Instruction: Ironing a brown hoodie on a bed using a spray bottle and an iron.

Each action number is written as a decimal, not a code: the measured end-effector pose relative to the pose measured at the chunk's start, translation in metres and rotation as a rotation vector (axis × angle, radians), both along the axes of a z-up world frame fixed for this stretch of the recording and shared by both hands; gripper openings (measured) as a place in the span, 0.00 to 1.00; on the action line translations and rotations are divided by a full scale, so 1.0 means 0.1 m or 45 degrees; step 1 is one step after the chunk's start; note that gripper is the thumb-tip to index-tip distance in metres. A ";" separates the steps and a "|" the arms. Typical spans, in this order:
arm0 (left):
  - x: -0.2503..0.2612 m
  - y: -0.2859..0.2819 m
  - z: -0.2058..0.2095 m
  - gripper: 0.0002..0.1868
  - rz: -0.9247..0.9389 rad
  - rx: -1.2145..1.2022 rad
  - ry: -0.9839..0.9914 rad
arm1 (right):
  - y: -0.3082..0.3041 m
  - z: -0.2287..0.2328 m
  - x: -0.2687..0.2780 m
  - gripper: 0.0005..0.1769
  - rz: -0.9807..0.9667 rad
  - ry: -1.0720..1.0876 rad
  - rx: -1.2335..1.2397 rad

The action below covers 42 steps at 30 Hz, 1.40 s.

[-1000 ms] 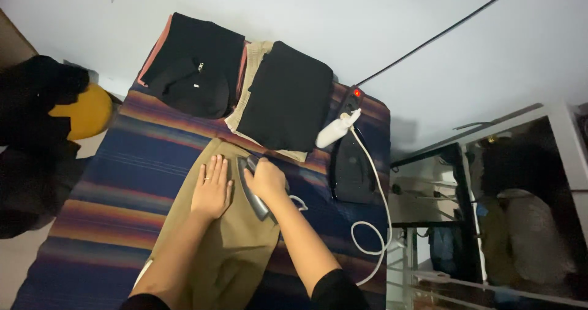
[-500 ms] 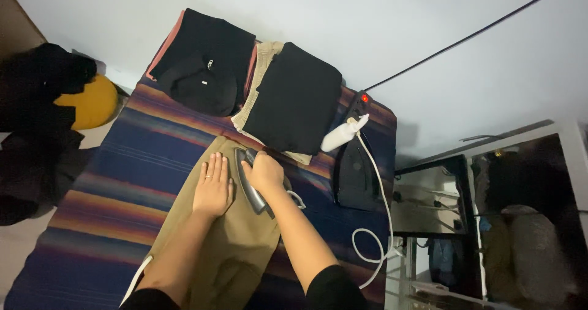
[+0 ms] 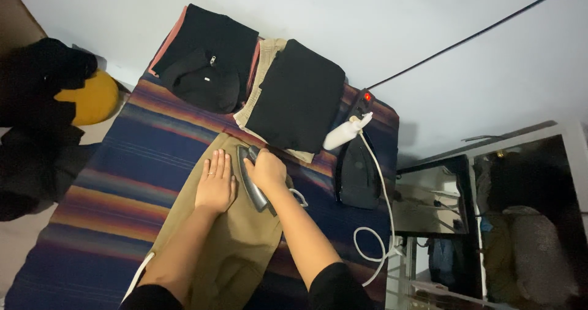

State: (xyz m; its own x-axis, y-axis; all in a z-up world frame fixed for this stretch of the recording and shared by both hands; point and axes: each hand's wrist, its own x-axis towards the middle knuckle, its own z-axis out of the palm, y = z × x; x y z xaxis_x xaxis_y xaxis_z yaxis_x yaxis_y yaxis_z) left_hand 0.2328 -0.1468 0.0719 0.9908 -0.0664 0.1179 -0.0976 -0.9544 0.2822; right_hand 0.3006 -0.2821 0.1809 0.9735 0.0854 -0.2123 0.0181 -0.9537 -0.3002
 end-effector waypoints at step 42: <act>0.02 0.01 -0.05 0.39 0.008 0.056 0.008 | -0.52 0.03 -0.04 0.29 0.038 0.038 -0.206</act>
State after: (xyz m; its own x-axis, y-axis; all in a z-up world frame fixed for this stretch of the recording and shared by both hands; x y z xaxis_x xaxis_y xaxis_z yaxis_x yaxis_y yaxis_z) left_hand 0.2352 -0.1460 0.0669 0.9919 -0.0650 0.1092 -0.0898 -0.9664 0.2407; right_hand 0.2963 -0.3341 0.1835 0.9641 0.0765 -0.2543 0.0406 -0.9888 -0.1435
